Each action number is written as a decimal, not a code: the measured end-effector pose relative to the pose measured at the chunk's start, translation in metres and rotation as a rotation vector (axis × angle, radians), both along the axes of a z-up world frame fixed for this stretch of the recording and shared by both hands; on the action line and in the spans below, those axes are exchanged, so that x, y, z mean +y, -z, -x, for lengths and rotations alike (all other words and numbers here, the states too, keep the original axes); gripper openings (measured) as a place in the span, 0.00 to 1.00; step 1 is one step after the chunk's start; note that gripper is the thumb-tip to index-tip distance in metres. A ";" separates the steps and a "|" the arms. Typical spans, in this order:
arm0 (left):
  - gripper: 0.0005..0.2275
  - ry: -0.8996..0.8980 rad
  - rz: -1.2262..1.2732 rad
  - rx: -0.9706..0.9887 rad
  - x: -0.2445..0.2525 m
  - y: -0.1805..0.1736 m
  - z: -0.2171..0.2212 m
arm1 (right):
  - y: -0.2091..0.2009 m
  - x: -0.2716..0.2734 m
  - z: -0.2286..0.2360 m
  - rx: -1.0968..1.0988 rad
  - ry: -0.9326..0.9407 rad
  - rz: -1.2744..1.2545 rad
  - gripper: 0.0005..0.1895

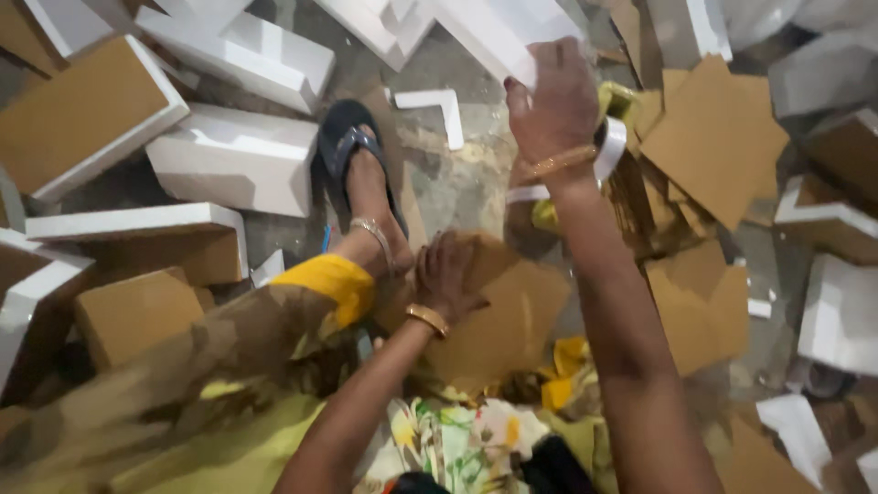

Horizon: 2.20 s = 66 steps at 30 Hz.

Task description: The person sits on the floor and assembles small cardboard boxes by folding the flaps and securing them with white tape. They repeatedly pick up flat cardboard pieces, fold them into box shapes, and apply tape to the seams using a handheld dispenser.

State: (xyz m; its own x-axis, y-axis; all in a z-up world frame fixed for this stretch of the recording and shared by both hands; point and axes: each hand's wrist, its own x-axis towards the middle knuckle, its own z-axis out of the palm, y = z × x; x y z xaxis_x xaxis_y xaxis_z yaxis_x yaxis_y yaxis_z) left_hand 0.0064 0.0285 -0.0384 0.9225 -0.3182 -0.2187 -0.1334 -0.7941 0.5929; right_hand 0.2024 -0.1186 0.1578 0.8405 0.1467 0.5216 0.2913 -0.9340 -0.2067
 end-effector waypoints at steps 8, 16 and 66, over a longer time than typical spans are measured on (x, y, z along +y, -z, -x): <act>0.41 -0.094 0.155 -0.133 0.002 0.011 0.002 | -0.049 -0.072 0.213 0.294 0.062 -0.636 0.15; 0.31 -0.214 0.288 -0.295 0.005 -0.016 -0.002 | -0.021 -0.146 0.355 0.260 0.292 -0.748 0.13; 0.25 0.627 -0.105 -0.422 -0.053 -0.109 -0.011 | 0.186 -0.178 0.280 0.642 0.047 -1.026 0.48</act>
